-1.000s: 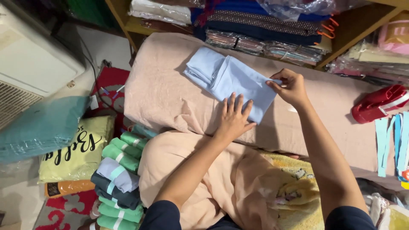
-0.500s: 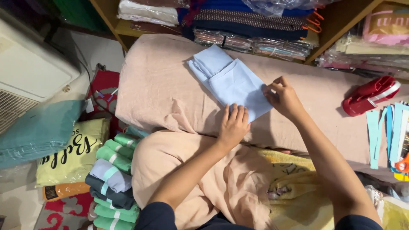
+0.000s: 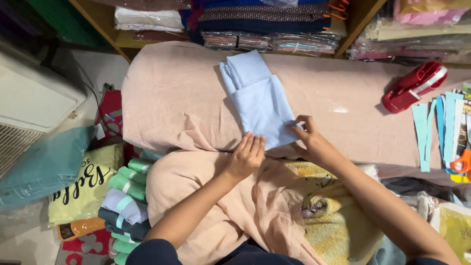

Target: Folding, rolling, and taping pieces of light blue cloth for packaging or storage.

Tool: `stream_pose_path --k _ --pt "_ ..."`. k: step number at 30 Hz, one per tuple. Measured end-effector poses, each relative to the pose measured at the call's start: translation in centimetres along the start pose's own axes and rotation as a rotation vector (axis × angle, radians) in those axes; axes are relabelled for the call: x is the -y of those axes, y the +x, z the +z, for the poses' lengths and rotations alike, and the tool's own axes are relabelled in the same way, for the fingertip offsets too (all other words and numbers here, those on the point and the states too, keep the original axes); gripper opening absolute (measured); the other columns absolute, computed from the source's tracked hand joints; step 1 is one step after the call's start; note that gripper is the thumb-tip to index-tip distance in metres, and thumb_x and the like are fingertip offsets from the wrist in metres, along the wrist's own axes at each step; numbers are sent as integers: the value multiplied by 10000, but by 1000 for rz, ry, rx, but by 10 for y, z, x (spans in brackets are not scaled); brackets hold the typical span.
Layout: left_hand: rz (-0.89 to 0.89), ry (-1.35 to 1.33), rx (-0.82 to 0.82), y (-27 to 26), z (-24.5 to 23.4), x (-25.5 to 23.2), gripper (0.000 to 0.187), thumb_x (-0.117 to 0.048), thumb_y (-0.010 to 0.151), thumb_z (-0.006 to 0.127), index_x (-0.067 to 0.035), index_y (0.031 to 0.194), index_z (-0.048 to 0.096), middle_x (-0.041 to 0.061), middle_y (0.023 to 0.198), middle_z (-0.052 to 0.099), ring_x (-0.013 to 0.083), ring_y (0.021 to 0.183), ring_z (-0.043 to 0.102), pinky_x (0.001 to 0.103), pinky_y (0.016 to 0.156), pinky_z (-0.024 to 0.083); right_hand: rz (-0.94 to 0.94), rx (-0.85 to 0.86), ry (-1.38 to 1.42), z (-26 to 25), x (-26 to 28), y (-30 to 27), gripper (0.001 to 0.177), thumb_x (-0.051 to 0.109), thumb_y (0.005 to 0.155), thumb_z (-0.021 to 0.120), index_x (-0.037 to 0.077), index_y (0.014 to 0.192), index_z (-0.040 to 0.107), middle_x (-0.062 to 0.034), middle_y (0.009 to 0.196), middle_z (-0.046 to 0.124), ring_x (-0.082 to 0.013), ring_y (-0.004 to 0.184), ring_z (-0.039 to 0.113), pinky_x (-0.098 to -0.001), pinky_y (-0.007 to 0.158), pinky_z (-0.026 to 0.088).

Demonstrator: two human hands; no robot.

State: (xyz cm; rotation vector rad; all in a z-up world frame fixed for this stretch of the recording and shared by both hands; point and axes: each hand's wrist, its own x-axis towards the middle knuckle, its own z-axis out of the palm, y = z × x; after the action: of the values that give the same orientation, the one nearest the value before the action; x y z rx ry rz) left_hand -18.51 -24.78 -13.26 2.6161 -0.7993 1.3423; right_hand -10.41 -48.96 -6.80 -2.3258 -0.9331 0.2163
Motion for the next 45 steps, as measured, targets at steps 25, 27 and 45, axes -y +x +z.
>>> stream_pose_path --k 25,27,45 --pt "-134 -124 280 -27 -2 12 334 -166 976 549 -26 1250 678 183 1203 717 297 1186 686 399 1066 514 -422 -21 -557 -1 -9 7 216 91 890 643 40 1092 590 -150 1158 711 -294 1250 664 -413 1046 492" --pt "-183 -180 309 -25 0 17 319 -182 972 563 -50 1234 686 152 1168 735 272 1161 702 386 1054 524 -381 4 -502 -7 -5 7 240 85 899 656 48 1126 587 -141 1122 730 -276 1193 699 -416 1044 498" --pt "-1174 -477 433 29 2 48 292 -289 999 576 -42 957 726 232 723 722 427 767 735 495 658 575 269 -256 189 21 -29 49 435 229 1030 716 139 1341 425 -40 557 595 -219 474 545 -309 536 398"
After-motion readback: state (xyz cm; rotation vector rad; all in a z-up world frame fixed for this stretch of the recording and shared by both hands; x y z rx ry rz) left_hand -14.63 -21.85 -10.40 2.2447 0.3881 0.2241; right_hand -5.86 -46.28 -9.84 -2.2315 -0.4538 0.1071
